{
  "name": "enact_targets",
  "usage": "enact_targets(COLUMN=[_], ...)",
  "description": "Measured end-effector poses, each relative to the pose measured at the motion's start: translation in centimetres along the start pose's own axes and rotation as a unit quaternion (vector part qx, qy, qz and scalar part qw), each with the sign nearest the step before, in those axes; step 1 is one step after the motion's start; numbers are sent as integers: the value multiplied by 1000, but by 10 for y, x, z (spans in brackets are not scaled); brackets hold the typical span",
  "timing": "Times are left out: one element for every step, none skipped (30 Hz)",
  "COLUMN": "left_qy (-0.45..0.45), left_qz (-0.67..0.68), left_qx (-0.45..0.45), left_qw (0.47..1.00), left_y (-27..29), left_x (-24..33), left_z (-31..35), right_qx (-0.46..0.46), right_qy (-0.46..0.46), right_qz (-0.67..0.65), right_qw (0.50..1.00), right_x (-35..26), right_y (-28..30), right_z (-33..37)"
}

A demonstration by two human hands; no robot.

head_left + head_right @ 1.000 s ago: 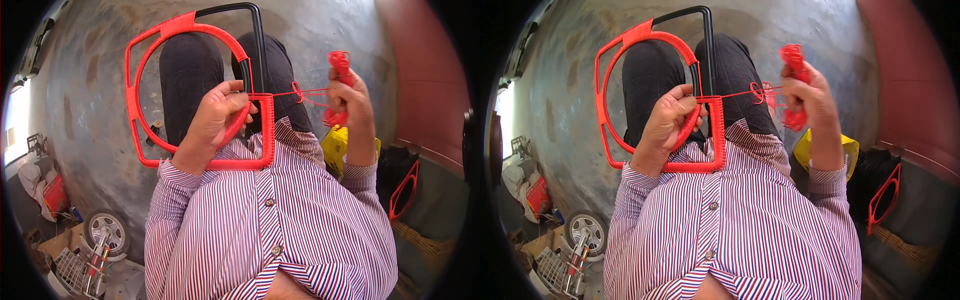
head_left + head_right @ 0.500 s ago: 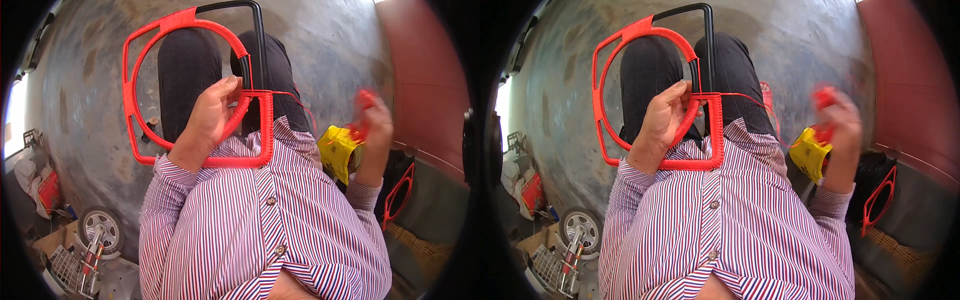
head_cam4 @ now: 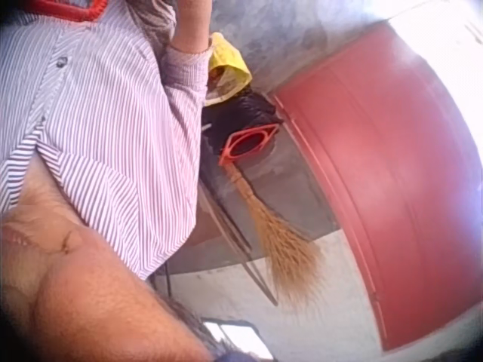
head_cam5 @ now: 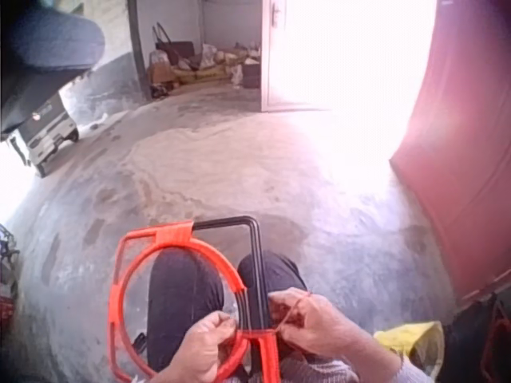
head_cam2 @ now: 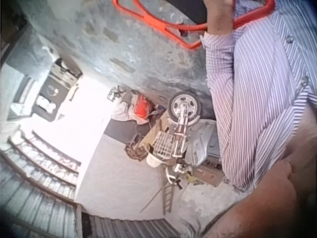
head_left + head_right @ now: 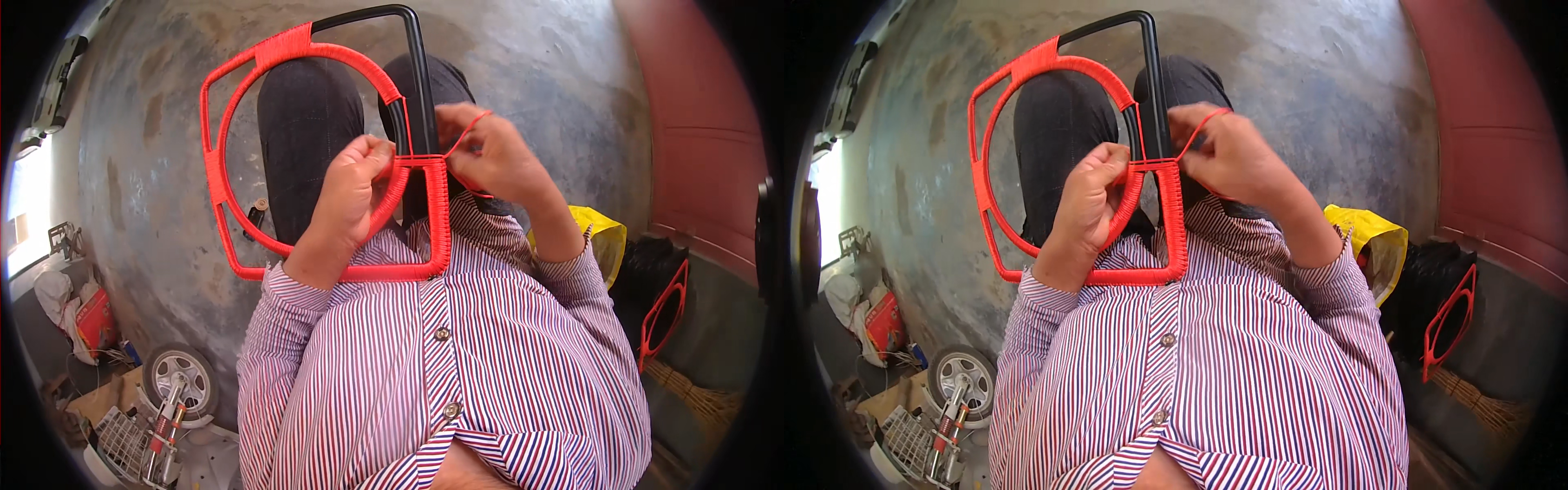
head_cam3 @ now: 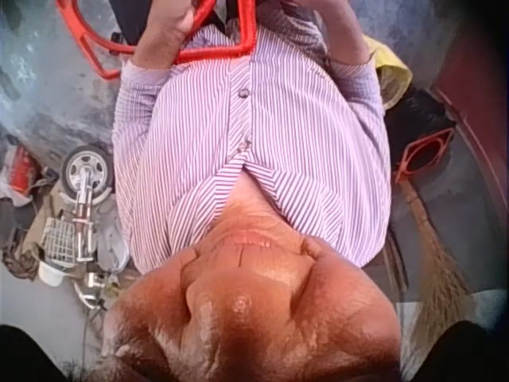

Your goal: Manually wrapping a square metal frame with red cord or rope for furniture assembly.

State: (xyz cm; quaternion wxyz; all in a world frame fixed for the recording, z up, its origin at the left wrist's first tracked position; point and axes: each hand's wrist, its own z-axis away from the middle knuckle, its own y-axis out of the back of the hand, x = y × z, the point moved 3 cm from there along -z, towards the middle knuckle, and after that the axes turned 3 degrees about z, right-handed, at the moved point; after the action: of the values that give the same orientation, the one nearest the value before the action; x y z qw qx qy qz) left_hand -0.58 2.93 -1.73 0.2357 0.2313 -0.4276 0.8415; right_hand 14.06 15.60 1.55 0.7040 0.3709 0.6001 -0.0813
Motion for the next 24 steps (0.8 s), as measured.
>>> enact_targets(left_qy=[-53,-106,-146,-186,-226,-247,-266,-285,-304,-331,-328,-324,-320,-317,-313,-311,-295,-278,-260,-245,-235,-221,-208,-197], left_qz=[-14,-29,-33,-37,-41,-61,-95,-129,-163,-171,-159,-124,-90,-85,-81,-74,-77,-75,-80,-56,-41,-30,-20,-28], left_qx=[26,52,51,50,49,36,29,21,14,-5,-36,-45,-54,-64,-74,-83,-68,-55,-41,-37,-33,-26,-18,-16], left_qw=[998,993,987,981,972,966,959,950,939,928,931,937,942,943,943,944,950,956,961,967,970,974,978,980], left_y=[0,1,1,1,1,0,-2,-5,-7,-10,-12,-16,-20,-17,-12,-8,-6,-4,-4,-1,0,1,2,1], left_x=[0,1,3,4,5,7,8,9,8,7,5,6,7,8,10,11,12,12,13,12,12,13,14,15], left_z=[0,2,5,9,14,18,22,26,29,31,33,37,39,38,34,32,30,29,26,21,20,19,19,17], right_qx=[58,76,83,90,97,88,107,124,139,113,105,97,89,90,94,94,93,60,31,3,-64,-130,-195,-153], right_qy=[23,-63,-45,-27,-9,56,113,168,222,209,236,265,293,313,262,209,153,104,56,7,-35,-79,-122,-141], right_qz=[-45,-96,-119,-143,-166,-12,78,167,254,262,259,258,257,213,118,24,-71,-8,51,114,179,237,293,197], right_qw=[997,990,988,985,981,994,985,964,931,935,931,924,917,921,953,973,981,993,997,993,981,959,928,958], right_x=[5,13,8,3,-1,-10,-21,-34,-46,-51,-52,-49,-46,-41,-36,-31,-27,-30,-34,-34,-28,-19,-7,4], right_y=[4,9,9,7,4,0,-5,-12,-19,-24,-28,-31,-33,-28,-17,-4,10,27,48,64,68,71,75,84], right_z=[0,3,3,3,4,4,3,0,0,1,0,-2,-4,-7,-9,-7,-4,0,5,11,16,21,27,35])
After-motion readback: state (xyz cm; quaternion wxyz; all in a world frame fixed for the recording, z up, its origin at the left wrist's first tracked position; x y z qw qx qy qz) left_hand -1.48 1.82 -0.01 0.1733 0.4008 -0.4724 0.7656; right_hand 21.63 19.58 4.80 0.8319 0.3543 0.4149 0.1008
